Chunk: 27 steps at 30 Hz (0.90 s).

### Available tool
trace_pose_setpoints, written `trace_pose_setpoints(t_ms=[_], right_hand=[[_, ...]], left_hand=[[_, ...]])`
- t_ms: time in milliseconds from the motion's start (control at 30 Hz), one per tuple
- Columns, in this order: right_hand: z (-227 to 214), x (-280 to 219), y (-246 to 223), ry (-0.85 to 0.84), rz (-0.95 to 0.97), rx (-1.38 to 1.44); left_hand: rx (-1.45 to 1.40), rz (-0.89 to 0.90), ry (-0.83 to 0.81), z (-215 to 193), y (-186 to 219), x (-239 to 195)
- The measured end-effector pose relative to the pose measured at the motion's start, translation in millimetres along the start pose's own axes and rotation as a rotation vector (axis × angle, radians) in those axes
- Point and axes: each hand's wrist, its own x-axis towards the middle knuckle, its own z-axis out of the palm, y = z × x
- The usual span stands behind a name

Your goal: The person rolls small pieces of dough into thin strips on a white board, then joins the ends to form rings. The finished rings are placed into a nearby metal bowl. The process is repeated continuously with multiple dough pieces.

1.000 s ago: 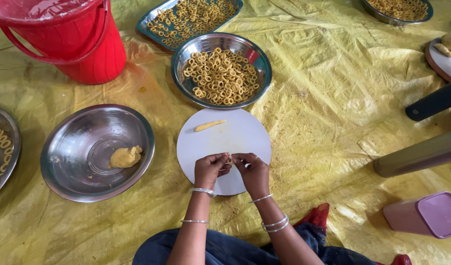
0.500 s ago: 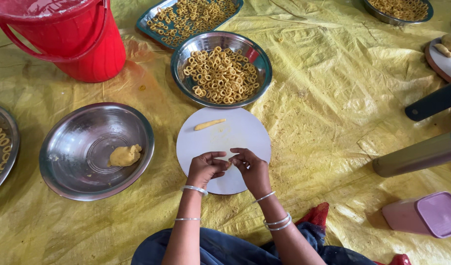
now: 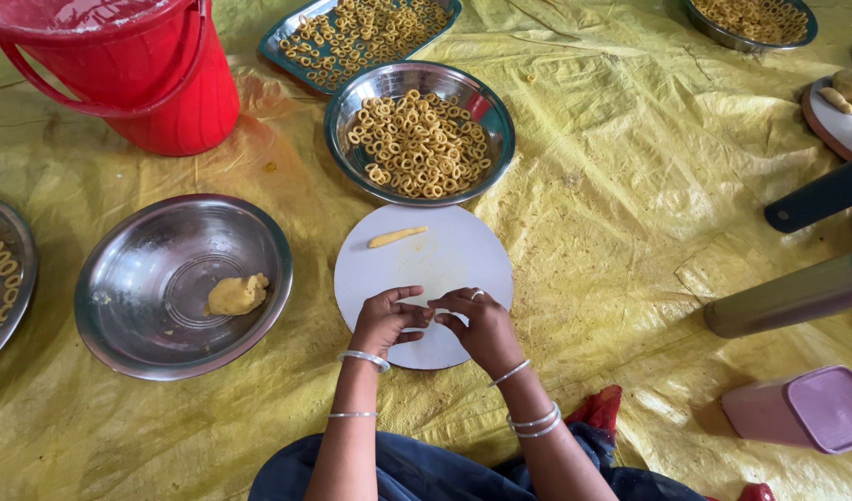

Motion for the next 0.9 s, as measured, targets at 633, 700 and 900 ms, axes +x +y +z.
trace_pose_setpoints(t_ms=[633,700,900], right_hand=[[18.6,55.3,77.8,-0.333,0.267,-0.016],[20.6,107.3,105.4,-0.349,0.204,-0.099],[36.4,201.6,125.8,0.254,0.126,-0.097]], left_hand=[[-0.132,0.001,0.048,-9.0,-1.4,10.6],[-0.100,0.042,0.105,-13.5,-2.7,15.4],[0.012,0.109,0.189,-18.8,-3.8,22.1]])
